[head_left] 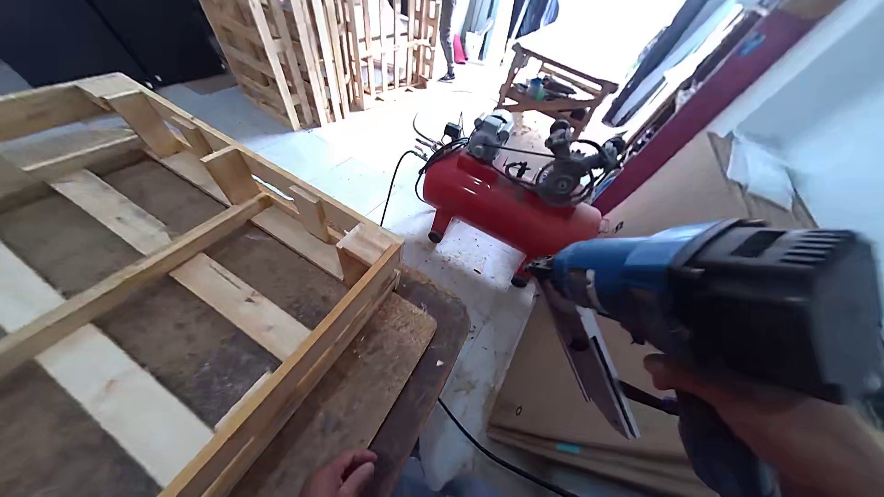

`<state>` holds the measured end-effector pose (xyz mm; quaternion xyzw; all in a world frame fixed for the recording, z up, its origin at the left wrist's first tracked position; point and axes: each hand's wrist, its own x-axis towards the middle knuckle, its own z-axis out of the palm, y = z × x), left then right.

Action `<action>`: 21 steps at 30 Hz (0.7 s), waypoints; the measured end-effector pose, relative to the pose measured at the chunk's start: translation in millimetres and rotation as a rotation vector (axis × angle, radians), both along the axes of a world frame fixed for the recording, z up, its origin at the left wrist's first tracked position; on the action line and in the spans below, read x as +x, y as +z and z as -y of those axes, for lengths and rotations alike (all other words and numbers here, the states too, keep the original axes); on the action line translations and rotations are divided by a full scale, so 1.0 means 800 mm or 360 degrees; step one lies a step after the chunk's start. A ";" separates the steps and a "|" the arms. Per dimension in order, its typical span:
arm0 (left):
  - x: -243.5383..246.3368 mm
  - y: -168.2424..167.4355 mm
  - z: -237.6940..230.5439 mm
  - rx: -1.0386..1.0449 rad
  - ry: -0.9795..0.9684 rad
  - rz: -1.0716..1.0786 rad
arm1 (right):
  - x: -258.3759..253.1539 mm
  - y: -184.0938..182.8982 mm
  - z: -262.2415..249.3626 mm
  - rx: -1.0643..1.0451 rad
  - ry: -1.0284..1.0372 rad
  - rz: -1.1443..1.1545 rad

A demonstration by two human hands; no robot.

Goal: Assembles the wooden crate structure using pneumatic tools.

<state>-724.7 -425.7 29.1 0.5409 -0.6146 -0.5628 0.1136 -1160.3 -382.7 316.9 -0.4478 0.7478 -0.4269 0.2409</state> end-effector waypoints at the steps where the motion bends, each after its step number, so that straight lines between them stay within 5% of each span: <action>1: -0.028 0.012 0.031 -0.0019 0.0000 -0.0033 | -0.021 0.013 0.025 -0.0032 0.0045 0.0000; 10: -0.166 0.039 0.219 -0.0281 0.0295 -0.0395 | -0.128 0.062 0.289 -0.0001 0.0540 -0.0014; 14: -0.215 0.016 0.237 -0.0168 0.0727 -0.0292 | -0.183 0.024 0.429 0.0139 0.1024 0.0112; 21: -0.396 0.047 0.256 0.0068 0.1380 -0.0517 | -0.194 0.004 0.665 0.0387 0.1688 -0.0486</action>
